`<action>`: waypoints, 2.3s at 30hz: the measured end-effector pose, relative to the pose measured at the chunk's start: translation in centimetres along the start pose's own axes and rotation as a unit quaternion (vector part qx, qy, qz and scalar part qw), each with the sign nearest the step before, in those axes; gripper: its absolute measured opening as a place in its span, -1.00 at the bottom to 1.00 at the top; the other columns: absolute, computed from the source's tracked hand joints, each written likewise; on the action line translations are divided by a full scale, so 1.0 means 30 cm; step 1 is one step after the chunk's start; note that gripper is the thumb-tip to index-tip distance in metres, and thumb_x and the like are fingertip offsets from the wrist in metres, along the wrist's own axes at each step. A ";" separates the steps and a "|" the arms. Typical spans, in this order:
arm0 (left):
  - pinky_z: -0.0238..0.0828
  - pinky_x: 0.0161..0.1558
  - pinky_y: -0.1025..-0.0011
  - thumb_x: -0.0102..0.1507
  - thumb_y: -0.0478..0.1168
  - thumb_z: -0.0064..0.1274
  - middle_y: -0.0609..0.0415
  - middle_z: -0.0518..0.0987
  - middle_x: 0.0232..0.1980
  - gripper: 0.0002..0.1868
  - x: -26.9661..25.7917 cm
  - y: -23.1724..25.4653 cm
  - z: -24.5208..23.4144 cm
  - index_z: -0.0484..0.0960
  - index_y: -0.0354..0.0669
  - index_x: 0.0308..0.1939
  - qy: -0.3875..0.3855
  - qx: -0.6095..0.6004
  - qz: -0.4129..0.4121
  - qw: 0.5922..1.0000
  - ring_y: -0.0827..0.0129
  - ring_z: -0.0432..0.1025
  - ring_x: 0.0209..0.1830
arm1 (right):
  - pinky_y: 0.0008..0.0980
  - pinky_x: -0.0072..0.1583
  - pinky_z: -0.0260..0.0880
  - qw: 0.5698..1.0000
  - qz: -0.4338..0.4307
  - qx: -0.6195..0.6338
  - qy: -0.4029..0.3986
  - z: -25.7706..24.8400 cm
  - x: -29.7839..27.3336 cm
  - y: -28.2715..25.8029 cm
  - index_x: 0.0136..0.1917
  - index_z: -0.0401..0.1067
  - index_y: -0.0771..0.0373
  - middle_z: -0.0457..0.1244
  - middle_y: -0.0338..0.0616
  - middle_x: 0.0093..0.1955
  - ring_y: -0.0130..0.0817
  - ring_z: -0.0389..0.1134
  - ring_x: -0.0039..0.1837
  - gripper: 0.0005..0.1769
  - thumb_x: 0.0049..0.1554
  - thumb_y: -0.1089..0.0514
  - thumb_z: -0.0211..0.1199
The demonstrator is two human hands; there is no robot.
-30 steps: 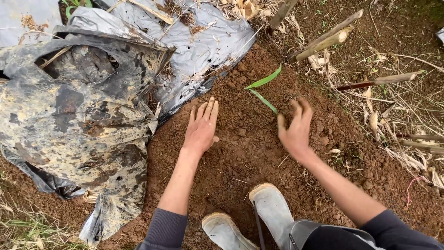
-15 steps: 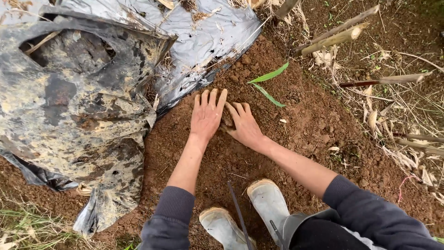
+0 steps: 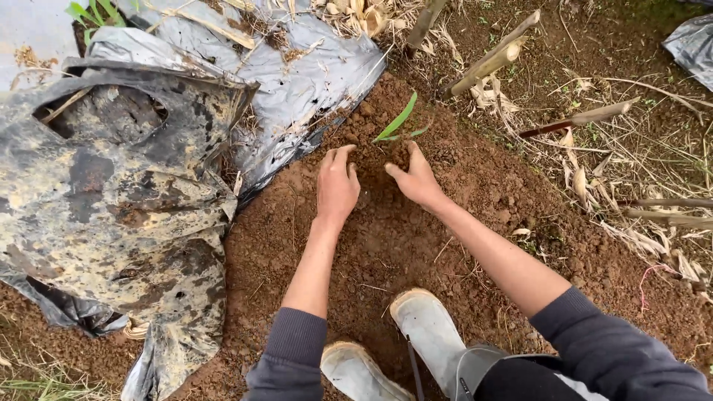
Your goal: The person plants small green seedlings into the soil by hand. They repeatedly move a dirty plastic sheet aside, dig a small hole, place a seedling, and pat the soil around its base to secure it.
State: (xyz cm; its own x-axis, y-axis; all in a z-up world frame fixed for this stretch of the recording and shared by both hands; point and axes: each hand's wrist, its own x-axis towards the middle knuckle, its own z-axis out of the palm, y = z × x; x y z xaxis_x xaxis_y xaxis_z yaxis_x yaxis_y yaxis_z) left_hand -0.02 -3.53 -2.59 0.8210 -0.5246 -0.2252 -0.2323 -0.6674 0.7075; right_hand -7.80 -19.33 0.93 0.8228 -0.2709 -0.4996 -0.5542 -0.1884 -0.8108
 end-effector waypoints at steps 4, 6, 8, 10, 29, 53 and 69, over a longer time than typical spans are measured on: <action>0.41 0.22 0.04 0.28 -0.50 -0.09 -0.26 0.43 0.27 -0.49 -0.008 0.091 -0.049 0.44 -0.25 0.33 -0.006 0.001 0.011 1.000 -0.09 0.35 0.33 | 0.18 0.57 -0.07 0.999 -0.003 0.013 0.039 -0.031 -0.032 -0.028 0.57 -0.12 0.57 -0.04 0.49 0.54 0.29 -0.06 0.60 -0.26 0.24 0.32 0.10; 0.37 0.24 0.01 0.26 -0.53 -0.10 -0.31 0.41 0.32 -0.45 0.010 0.104 -0.045 0.41 -0.30 0.37 -0.012 0.027 0.026 0.999 -0.13 0.30 0.37 | 0.25 0.56 -0.07 0.997 -0.039 -0.058 0.045 -0.038 -0.037 -0.015 0.55 -0.03 0.58 -0.04 0.52 0.54 0.37 -0.06 0.59 -0.35 0.24 0.39 0.01; 0.39 0.20 0.09 0.27 -0.56 -0.16 -0.26 0.34 0.42 -0.33 0.061 0.066 0.009 0.26 -0.24 0.49 -0.051 0.092 0.038 0.994 -0.03 0.25 0.41 | 0.21 0.54 -0.03 0.958 -0.067 -0.275 0.036 -0.027 -0.006 0.054 0.47 0.16 0.59 -0.01 0.49 0.54 0.32 0.00 0.58 -0.38 0.30 0.13 0.14; 0.45 0.18 0.13 0.29 -0.52 -0.10 -0.27 0.37 0.37 -0.35 0.090 0.057 0.020 0.25 -0.26 0.48 -0.051 0.097 0.026 0.994 -0.03 0.27 0.38 | 0.20 0.51 0.03 0.944 -0.075 -0.319 0.030 0.000 0.001 0.062 0.47 0.19 0.58 0.06 0.48 0.48 0.29 0.07 0.55 -0.41 0.34 0.09 0.06; 0.49 -0.33 0.50 0.41 -0.36 -0.20 -0.04 0.59 -0.23 -0.76 0.302 -0.262 0.265 0.64 -0.19 -0.11 -0.053 0.293 0.186 0.936 0.30 0.51 -0.27 | 0.11 0.38 0.26 0.945 -0.185 -0.269 0.031 -0.032 0.167 0.215 0.41 0.28 0.43 0.23 0.29 0.28 0.23 0.30 0.36 -0.58 0.32 0.23 0.11; -0.46 0.56 -0.08 0.34 -0.07 -0.39 -0.18 -0.22 0.69 -0.20 -0.051 0.044 0.110 -0.23 -0.16 0.64 -0.173 0.234 0.067 0.955 0.02 -0.35 0.69 | 0.10 0.58 -0.18 0.899 -0.109 -0.417 -0.081 -0.017 0.043 0.082 0.63 -0.06 0.45 0.04 0.36 0.56 0.11 0.04 0.60 -0.28 0.41 -0.11 -0.30; -0.02 0.49 0.20 0.30 -0.39 -0.21 0.07 0.28 0.49 -0.26 0.147 -0.079 0.085 0.11 0.09 0.57 -0.145 0.231 0.062 0.960 0.25 0.07 0.54 | -0.19 -0.02 0.37 0.926 -0.134 -0.351 -0.045 -0.046 0.106 0.106 0.14 0.44 0.44 0.30 0.00 -0.27 -0.14 0.38 -0.19 -0.48 0.44 -0.02 -0.20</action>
State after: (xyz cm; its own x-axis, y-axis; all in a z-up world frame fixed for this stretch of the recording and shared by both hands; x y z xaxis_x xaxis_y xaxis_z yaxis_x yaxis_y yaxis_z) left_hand 2.83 -5.61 -6.98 0.6087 -0.6948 -0.3830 -0.5797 -0.7191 0.3833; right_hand -7.12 -22.08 -2.82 0.9323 -0.0524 -0.3579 -0.2480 -0.8129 -0.5269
